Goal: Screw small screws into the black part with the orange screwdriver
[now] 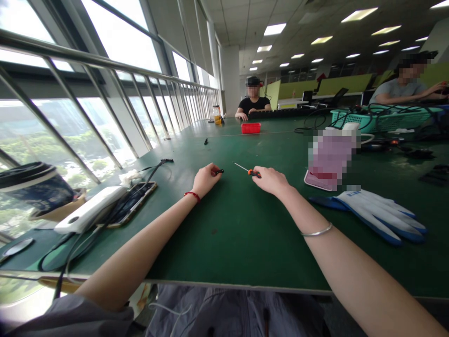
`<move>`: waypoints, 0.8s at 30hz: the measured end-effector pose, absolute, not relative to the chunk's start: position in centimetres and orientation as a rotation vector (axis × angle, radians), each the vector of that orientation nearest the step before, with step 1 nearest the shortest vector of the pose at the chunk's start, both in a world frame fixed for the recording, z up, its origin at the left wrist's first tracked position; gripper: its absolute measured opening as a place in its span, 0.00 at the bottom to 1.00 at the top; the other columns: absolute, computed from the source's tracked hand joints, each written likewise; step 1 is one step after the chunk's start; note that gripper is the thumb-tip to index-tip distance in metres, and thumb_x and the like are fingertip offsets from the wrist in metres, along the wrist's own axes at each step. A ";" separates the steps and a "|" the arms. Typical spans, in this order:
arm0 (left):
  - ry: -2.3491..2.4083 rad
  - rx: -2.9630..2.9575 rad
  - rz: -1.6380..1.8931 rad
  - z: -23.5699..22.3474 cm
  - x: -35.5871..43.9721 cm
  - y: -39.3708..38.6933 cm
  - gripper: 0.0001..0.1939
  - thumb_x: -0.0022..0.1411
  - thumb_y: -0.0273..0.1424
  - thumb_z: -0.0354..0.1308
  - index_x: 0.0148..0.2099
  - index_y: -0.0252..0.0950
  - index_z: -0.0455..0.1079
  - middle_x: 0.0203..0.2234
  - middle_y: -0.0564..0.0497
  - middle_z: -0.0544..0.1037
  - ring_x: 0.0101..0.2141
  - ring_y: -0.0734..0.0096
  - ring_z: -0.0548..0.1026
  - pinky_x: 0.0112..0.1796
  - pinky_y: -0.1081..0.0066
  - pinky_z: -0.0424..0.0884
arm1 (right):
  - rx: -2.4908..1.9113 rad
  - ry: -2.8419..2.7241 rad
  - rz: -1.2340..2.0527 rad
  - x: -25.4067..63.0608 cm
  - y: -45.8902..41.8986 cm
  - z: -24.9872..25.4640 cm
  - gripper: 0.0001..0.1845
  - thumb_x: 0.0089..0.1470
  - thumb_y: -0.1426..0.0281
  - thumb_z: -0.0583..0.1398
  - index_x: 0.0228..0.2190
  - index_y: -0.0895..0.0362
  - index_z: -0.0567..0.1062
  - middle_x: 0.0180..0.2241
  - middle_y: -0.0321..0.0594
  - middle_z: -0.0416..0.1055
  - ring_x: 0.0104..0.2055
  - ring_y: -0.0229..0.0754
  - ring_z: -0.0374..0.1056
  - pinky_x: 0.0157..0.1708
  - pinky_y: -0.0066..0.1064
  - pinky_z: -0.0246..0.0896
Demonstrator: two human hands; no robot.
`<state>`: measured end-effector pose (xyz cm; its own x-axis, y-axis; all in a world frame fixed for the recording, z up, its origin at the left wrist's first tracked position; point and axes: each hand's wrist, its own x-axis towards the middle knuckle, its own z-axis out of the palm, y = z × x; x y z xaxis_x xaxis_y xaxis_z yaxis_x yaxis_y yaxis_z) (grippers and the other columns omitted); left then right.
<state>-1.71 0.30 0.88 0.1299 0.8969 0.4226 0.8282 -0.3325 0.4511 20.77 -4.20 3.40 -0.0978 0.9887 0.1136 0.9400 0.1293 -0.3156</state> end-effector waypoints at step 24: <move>1.093 2.278 0.992 -0.2 0.4 0.2 0.07 0.54 0.30 0.60 0.36 0.33 0.74 0.30 0.51 0.78 0.31 0.73 0.73 0.36 0.73 0.70 | -1.565 -2.122 0.110 18.7 -3.2 0.8 0.12 0.52 0.61 0.59 0.39 0.51 0.74 0.38 0.40 0.69 0.39 0.43 0.67 0.31 0.29 0.56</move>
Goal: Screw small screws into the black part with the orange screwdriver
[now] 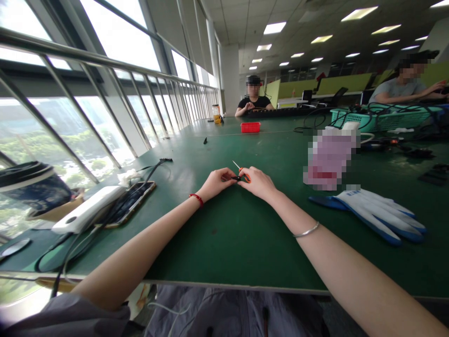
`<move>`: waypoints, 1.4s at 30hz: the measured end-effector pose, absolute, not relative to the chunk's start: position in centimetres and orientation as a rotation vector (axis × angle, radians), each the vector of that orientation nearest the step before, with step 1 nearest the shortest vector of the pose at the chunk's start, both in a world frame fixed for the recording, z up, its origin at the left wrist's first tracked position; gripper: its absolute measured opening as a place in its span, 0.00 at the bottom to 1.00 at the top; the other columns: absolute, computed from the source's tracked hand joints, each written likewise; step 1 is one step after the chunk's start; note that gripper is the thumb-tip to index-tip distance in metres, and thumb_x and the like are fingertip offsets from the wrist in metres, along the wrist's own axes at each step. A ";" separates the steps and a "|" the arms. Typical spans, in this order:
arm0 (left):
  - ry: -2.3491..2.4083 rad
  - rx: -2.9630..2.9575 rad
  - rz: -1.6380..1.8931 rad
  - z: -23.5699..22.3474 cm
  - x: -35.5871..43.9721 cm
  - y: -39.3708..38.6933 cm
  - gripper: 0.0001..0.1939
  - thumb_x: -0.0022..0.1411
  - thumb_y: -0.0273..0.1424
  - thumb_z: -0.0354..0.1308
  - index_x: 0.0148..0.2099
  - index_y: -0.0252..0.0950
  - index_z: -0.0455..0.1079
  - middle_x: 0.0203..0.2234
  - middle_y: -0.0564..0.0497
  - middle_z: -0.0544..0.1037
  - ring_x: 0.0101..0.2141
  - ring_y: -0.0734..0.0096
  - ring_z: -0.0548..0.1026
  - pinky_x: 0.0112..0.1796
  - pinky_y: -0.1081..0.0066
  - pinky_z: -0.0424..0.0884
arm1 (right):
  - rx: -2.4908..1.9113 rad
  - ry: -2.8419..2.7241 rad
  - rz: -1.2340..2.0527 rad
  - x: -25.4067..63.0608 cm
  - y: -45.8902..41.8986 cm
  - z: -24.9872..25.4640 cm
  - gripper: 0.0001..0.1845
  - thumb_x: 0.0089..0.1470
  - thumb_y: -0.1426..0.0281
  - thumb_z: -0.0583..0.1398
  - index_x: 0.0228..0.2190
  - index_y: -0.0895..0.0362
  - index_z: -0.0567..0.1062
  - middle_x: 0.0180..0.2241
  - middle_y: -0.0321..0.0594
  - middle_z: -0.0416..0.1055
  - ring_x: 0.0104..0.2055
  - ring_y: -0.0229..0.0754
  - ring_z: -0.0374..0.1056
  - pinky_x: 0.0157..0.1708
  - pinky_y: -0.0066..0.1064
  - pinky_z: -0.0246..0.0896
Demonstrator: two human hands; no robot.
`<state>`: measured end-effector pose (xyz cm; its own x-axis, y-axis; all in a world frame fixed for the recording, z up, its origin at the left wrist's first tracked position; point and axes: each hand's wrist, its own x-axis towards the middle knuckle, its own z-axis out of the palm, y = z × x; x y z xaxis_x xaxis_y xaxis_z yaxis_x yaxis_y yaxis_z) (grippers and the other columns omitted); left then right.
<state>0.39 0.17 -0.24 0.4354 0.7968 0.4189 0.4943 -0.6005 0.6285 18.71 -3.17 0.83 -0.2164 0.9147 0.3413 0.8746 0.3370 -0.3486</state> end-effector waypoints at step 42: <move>1.057 3.143 0.495 2.1 0.3 -1.5 0.13 0.64 0.27 0.49 0.44 0.35 0.74 0.38 0.46 0.79 0.39 0.68 0.75 0.39 0.73 0.68 | -1.548 -2.302 0.065 18.8 -3.3 1.1 0.13 0.54 0.59 0.57 0.39 0.49 0.76 0.39 0.37 0.72 0.40 0.43 0.68 0.31 0.29 0.56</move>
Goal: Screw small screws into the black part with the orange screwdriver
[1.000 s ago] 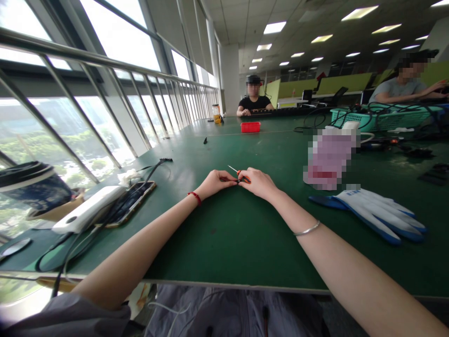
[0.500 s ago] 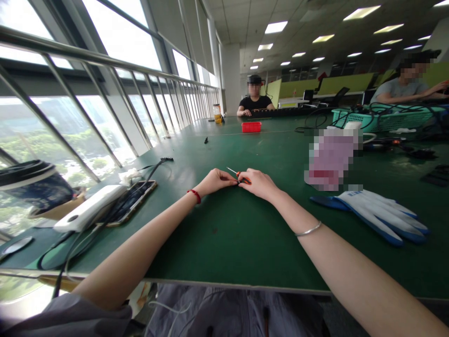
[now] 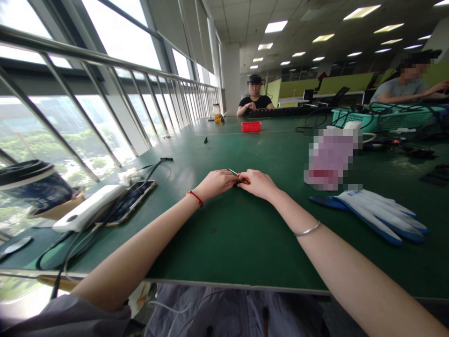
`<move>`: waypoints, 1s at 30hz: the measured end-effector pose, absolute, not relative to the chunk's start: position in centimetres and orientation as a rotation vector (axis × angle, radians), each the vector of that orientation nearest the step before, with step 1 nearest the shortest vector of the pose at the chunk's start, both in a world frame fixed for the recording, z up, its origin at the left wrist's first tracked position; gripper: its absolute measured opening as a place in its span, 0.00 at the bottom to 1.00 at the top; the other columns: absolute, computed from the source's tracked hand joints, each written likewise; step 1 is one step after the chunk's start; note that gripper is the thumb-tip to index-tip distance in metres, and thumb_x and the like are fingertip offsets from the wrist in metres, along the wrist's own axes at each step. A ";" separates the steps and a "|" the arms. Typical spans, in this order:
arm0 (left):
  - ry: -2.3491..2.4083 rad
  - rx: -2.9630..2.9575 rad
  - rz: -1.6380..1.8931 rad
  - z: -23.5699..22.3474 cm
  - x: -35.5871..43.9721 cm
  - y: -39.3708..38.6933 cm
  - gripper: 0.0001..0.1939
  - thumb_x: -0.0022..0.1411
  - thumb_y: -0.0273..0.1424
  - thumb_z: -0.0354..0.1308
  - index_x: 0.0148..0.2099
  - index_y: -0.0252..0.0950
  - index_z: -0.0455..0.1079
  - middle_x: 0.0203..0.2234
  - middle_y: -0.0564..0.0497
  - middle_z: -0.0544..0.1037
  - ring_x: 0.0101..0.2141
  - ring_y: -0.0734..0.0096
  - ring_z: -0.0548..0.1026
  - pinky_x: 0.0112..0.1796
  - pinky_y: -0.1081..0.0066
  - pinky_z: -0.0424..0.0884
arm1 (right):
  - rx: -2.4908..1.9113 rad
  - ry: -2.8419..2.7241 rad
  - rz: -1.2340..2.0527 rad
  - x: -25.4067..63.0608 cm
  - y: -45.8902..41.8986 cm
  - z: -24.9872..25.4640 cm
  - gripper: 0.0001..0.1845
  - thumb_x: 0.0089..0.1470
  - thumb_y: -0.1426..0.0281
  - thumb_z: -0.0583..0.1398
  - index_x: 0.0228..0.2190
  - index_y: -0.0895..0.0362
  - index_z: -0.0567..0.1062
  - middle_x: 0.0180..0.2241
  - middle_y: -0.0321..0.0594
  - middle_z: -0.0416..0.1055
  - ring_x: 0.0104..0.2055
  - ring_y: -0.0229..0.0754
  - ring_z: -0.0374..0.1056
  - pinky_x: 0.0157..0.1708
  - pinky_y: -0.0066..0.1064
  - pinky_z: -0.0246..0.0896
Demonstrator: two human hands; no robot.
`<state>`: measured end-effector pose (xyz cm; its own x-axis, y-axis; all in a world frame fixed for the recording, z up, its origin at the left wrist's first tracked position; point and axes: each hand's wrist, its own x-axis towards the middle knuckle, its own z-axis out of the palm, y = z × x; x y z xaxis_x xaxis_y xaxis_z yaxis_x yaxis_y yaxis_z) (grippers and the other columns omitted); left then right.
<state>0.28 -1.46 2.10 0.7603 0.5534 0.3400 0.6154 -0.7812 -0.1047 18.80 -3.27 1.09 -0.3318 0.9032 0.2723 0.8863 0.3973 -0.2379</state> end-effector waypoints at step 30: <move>-0.887 -2.502 -0.511 2.3 0.2 -1.9 0.11 0.65 0.30 0.49 0.44 0.36 0.72 0.36 0.47 0.77 0.39 0.67 0.71 0.36 0.69 0.62 | -1.258 -1.955 0.450 18.8 -2.4 0.6 0.08 0.49 0.67 0.58 0.30 0.56 0.75 0.35 0.38 0.76 0.37 0.42 0.70 0.43 0.34 0.61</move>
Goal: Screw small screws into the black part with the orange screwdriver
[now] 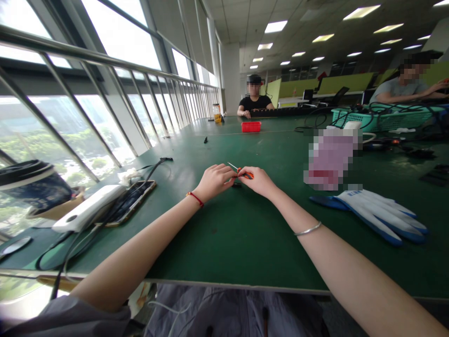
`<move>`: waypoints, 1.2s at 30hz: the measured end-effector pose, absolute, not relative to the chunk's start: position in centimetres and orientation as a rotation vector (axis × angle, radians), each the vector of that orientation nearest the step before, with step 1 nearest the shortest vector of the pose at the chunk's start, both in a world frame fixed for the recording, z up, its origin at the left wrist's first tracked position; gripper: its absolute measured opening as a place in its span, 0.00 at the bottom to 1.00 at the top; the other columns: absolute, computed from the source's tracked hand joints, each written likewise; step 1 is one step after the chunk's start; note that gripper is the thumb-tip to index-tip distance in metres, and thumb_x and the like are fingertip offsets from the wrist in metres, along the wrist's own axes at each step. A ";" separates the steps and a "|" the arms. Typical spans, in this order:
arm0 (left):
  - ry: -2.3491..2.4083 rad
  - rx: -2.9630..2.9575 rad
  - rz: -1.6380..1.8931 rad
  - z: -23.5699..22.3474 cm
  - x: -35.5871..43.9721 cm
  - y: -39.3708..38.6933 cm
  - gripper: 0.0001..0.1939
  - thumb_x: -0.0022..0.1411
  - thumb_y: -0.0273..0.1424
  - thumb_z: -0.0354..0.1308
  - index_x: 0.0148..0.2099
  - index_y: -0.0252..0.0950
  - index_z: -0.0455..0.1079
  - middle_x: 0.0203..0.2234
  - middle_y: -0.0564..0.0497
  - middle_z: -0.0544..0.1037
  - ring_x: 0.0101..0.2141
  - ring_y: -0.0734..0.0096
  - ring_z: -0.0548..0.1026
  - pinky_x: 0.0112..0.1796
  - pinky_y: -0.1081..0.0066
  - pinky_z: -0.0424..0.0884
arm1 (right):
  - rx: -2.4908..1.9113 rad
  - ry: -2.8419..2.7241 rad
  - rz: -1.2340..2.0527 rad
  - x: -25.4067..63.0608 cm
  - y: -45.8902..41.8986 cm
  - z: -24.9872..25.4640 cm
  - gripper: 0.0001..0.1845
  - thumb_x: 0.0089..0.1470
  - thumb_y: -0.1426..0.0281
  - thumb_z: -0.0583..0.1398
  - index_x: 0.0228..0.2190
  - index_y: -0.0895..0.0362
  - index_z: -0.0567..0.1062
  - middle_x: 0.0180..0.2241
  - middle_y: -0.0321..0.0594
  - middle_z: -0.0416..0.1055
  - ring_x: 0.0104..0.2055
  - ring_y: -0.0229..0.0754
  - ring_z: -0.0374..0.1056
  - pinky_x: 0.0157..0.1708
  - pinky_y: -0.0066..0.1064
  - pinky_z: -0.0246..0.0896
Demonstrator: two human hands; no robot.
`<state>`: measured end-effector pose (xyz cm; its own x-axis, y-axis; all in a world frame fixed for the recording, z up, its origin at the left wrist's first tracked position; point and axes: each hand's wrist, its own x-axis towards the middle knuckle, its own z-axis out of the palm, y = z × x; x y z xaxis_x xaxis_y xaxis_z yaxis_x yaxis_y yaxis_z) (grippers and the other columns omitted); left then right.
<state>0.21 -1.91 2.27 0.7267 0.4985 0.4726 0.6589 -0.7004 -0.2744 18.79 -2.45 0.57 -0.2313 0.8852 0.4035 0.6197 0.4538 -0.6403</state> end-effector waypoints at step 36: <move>-1.883 -2.281 -0.882 3.3 -6.3 1.2 0.11 0.55 0.35 0.56 0.36 0.39 0.78 0.38 0.50 0.79 0.40 0.62 0.75 0.39 0.70 0.70 | -1.776 -2.147 0.168 21.1 -2.6 1.5 0.19 0.52 0.65 0.55 0.46 0.52 0.70 0.50 0.42 0.70 0.47 0.49 0.68 0.40 0.39 0.66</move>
<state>-6.28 1.22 3.29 0.0931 0.8854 0.4554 0.9168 -0.2547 0.3076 21.15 -2.57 1.45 -0.1541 0.9696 0.1899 0.9284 0.2078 -0.3079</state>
